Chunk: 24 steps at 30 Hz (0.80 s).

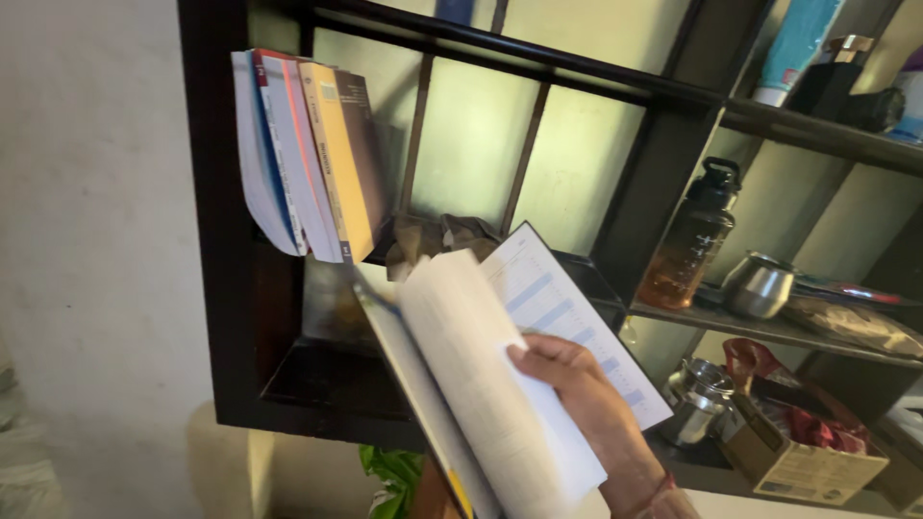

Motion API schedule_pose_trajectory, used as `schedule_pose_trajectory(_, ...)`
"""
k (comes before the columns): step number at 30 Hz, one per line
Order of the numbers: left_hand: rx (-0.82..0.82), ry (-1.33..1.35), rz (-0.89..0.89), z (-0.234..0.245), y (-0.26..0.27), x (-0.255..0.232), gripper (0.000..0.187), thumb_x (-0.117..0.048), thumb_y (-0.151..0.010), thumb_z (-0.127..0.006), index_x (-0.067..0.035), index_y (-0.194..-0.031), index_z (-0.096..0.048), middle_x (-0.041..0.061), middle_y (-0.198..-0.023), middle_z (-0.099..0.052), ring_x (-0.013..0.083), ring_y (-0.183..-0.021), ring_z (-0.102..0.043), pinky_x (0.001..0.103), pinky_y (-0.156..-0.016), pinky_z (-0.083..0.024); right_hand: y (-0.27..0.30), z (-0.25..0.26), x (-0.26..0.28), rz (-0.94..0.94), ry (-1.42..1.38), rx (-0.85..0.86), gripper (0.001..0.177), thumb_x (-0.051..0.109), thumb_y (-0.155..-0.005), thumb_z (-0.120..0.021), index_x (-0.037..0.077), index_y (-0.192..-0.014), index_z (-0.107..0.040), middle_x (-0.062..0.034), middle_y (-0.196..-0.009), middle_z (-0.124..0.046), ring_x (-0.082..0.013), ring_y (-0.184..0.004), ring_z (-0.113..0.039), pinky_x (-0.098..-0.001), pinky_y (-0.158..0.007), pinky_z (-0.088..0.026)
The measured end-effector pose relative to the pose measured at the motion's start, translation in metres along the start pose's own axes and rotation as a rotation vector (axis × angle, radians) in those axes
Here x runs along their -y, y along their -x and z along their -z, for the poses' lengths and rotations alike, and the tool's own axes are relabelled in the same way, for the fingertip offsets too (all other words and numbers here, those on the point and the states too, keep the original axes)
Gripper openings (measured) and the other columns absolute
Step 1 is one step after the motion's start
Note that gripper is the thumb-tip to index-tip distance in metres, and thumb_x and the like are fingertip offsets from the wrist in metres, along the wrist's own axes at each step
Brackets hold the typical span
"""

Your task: The person wipes a black bookshelf with a cloth, then picks up a book, opens it briefly, and places it back on the shelf. The person continues wiping the shelf surfaces.

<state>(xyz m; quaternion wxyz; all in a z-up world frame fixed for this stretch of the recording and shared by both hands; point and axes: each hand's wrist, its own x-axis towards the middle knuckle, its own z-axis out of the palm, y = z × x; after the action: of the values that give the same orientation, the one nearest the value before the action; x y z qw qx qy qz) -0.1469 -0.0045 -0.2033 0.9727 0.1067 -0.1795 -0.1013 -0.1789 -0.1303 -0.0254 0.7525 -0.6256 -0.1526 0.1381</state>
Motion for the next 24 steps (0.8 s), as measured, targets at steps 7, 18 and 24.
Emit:
schedule_pose_trajectory(7, -0.027, 0.012, -0.004, 0.009, 0.011, 0.000, 0.054, -0.041, -0.092, -0.063, -0.001, -0.128, -0.060, 0.013, -0.111, -0.073, 0.0246, -0.098, -0.073, 0.040, -0.088, -0.061, 0.001, 0.000, 0.001, -0.062, -0.451, 0.143, 0.038, 0.020, -0.096, -0.057, -0.005, -0.122, -0.064, -0.0161, -0.099, -0.077, -0.0215, -0.079, -0.077, -0.0371, -0.073, -0.064)
schedule_pose_trajectory(18, -0.030, 0.006, -0.004, 0.001, 0.017, -0.002, 0.052, -0.037, -0.090, -0.066, -0.002, -0.127, -0.061, 0.013, -0.110, -0.073, 0.0239, -0.097, -0.073, 0.040, -0.087, -0.061, -0.004, 0.016, -0.016, -0.084, -0.597, 0.261, 0.044, 0.018, -0.098, -0.052, -0.006, -0.134, -0.056, -0.0178, -0.114, -0.072, -0.0241, -0.095, -0.075, -0.0406, -0.084, -0.064)
schedule_pose_trajectory(24, -0.030, -0.008, -0.007, -0.010, 0.014, -0.005, 0.051, -0.036, -0.088, -0.068, -0.002, -0.125, -0.062, 0.012, -0.109, -0.073, 0.0234, -0.096, -0.073, 0.039, -0.087, -0.061, -0.018, 0.031, -0.028, 0.002, -0.513, 0.277, 0.039, 0.013, -0.104, -0.054, -0.009, -0.136, -0.056, -0.0224, -0.114, -0.072, -0.0259, -0.093, -0.074, -0.0408, -0.083, -0.062)
